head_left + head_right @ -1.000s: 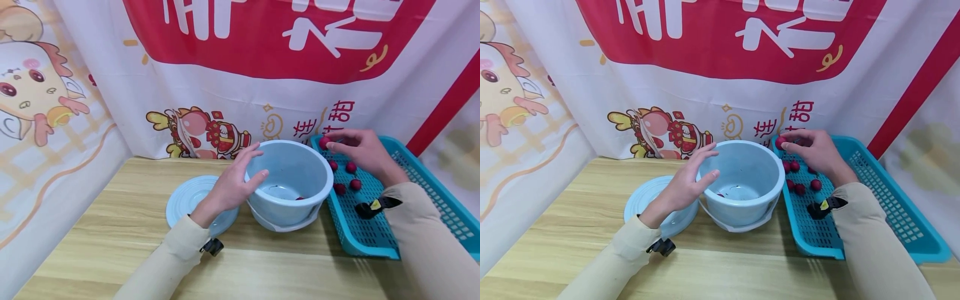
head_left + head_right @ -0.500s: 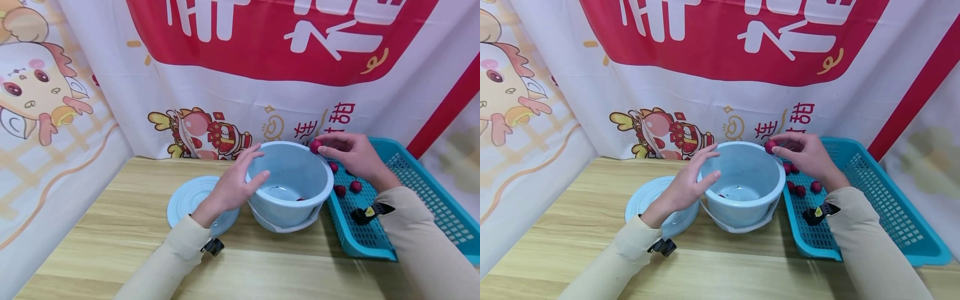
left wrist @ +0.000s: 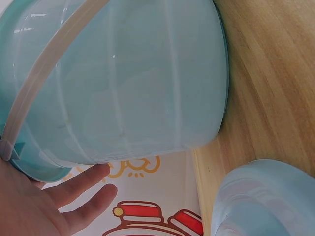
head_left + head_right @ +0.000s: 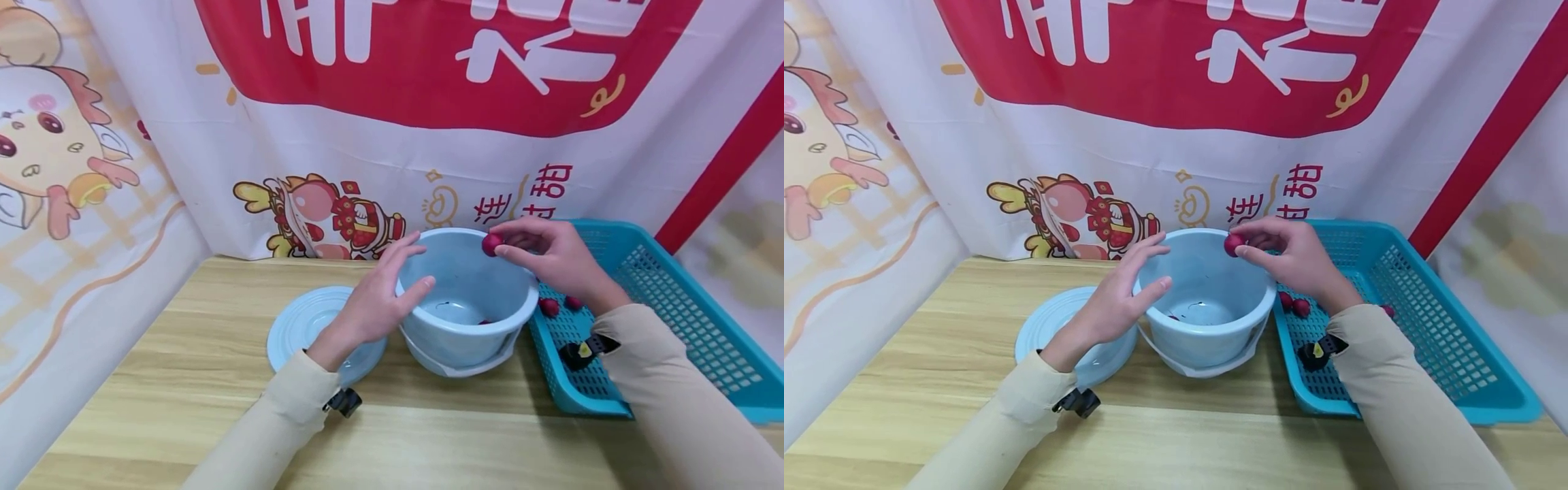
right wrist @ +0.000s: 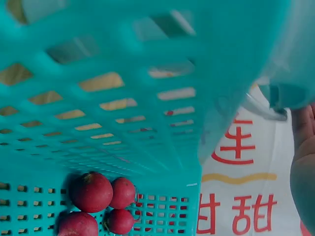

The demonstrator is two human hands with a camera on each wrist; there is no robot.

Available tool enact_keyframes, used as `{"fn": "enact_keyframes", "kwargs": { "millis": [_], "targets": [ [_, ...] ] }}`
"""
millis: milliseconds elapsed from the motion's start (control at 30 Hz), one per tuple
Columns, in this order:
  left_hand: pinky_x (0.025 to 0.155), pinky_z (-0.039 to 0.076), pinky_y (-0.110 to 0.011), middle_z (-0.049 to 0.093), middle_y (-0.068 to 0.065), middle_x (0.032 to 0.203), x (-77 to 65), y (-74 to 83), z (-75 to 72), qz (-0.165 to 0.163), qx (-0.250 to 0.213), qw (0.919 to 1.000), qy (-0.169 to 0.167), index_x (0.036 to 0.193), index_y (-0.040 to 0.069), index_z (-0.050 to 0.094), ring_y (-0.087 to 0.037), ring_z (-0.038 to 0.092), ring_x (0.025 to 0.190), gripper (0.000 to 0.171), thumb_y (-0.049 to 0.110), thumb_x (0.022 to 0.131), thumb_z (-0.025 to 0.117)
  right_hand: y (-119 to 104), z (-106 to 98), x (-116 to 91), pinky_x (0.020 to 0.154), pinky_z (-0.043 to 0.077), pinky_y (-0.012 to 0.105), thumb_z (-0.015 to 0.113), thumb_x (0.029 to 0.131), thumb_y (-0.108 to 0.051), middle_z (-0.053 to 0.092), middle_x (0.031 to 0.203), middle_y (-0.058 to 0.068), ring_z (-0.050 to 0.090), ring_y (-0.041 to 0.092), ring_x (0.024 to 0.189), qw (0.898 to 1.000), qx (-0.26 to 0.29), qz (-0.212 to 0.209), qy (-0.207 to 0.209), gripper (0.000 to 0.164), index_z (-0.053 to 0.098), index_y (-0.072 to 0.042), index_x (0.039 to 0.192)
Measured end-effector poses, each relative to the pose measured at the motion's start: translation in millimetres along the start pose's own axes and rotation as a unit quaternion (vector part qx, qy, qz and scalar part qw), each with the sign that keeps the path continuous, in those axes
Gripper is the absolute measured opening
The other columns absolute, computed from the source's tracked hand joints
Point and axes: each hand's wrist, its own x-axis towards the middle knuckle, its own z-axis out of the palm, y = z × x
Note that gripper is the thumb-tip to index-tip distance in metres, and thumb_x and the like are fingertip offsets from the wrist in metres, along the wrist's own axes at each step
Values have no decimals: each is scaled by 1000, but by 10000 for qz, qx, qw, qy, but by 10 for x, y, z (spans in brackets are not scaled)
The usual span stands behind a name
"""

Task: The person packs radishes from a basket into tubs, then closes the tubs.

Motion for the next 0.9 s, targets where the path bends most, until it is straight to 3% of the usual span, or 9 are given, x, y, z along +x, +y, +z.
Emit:
{"fn": "enact_keyframes", "kwargs": {
  "millis": [367, 900],
  "targets": [
    [123, 37, -67, 24, 11, 176, 11, 1, -4, 32, -59, 10000, -41, 159, 18, 45, -23, 29, 163, 67, 53, 103, 52, -62, 132, 12, 80, 59, 24, 80, 96, -29, 73, 119, 3, 67, 21, 101, 9978, -394, -432, -302, 39, 73, -22, 134],
    [124, 36, -66, 24, 13, 176, 11, 4, 4, -29, -50, 10000, -42, 159, 19, 45, -21, 29, 163, 66, 54, 103, 52, -42, 144, 23, 79, 59, 27, 80, 95, -28, 74, 119, 3, 67, 21, 97, 9958, -562, -549, -464, 39, 74, -22, 133]
  ]
}}
